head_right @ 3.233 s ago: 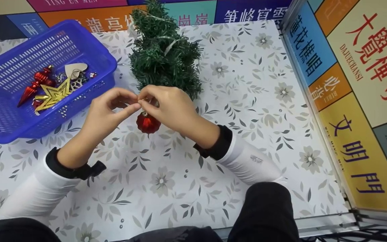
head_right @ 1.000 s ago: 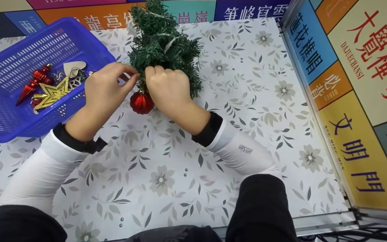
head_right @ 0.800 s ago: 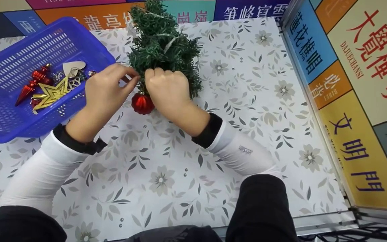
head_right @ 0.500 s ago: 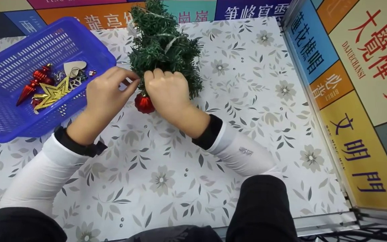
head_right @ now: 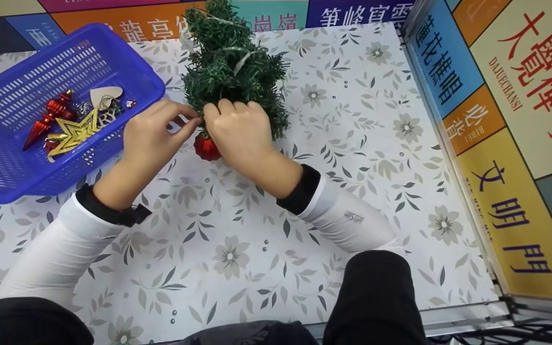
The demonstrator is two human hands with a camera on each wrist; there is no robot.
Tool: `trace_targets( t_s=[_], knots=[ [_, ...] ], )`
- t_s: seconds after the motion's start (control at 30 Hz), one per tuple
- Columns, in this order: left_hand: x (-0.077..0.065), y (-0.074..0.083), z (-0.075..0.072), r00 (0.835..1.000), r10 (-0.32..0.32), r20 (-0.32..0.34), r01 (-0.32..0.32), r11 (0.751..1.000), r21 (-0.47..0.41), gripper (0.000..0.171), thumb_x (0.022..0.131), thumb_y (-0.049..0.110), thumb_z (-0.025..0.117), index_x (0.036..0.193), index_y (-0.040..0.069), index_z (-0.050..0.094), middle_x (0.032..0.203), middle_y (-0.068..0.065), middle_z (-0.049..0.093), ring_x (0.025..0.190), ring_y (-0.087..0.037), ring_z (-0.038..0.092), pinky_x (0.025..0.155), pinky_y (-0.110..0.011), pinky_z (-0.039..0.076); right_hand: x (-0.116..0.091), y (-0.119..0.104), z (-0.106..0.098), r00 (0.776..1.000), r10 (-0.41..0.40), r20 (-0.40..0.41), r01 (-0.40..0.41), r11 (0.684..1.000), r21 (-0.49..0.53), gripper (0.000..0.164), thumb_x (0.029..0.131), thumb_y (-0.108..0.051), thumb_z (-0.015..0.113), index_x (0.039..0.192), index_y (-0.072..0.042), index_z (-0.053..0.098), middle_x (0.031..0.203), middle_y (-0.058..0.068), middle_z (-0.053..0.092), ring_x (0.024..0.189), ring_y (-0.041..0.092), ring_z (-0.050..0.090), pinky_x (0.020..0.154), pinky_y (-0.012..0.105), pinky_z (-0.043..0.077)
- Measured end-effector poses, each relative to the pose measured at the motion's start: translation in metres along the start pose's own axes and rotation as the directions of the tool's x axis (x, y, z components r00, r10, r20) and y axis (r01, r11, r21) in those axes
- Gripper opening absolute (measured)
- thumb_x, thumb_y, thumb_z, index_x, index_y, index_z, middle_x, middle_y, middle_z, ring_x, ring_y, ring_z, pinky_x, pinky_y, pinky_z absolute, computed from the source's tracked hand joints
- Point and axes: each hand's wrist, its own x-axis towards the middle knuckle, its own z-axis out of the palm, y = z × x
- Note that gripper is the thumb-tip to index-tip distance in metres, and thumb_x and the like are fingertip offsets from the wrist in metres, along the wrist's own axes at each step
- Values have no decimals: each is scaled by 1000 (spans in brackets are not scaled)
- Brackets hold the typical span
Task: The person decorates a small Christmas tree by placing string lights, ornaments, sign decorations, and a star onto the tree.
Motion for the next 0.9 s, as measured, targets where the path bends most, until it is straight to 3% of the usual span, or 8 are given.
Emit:
trace_targets(
  t_s=[0.13,0.3,0.57,0.8,0.9],
  knots=[
    [0,-1,-1,1000,-21,22,22,1000,-13,14,91,23,66,90,11,71,90,-2,72,71,-17,68,55,-30,52,1,2,-3,1000,5,7,-6,998,63,16,92,-17,63,84,-6,71,68,7,66,51,25,59,45,34,41],
    [1,-3,-3,999,-32,38,33,999,-29,15,92,24,66,91,10,71,90,-2,73,72,-18,68,56,-31,52,1,7,-8,997,-6,80,-7,988,153,18,94,-21,62,87,-6,71,71,7,67,50,25,59,47,35,47],
    [3,-10,-12,997,-66,47,66,998,-9,18,93,29,65,93,12,72,90,-2,72,76,-17,69,56,-33,52,2,17,-19,985,57,160,-98,959,264,19,95,-24,62,89,-9,72,70,5,64,54,19,56,46,31,45],
    [7,-27,-33,986,-166,27,166,986,9,21,94,31,63,98,11,72,94,-4,73,78,-20,69,62,-32,54,-2,31,-31,984,83,158,-133,930,341,18,93,-24,65,91,-9,73,72,6,67,59,17,58,51,29,46],
    [11,-38,-48,962,-268,56,266,963,47,24,94,33,62,101,12,71,99,-5,73,82,-21,68,68,-34,54,-7,41,-37,981,111,159,-161,921,354,18,93,-23,64,92,-7,73,77,6,70,62,17,62,55,26,47]
  ],
)
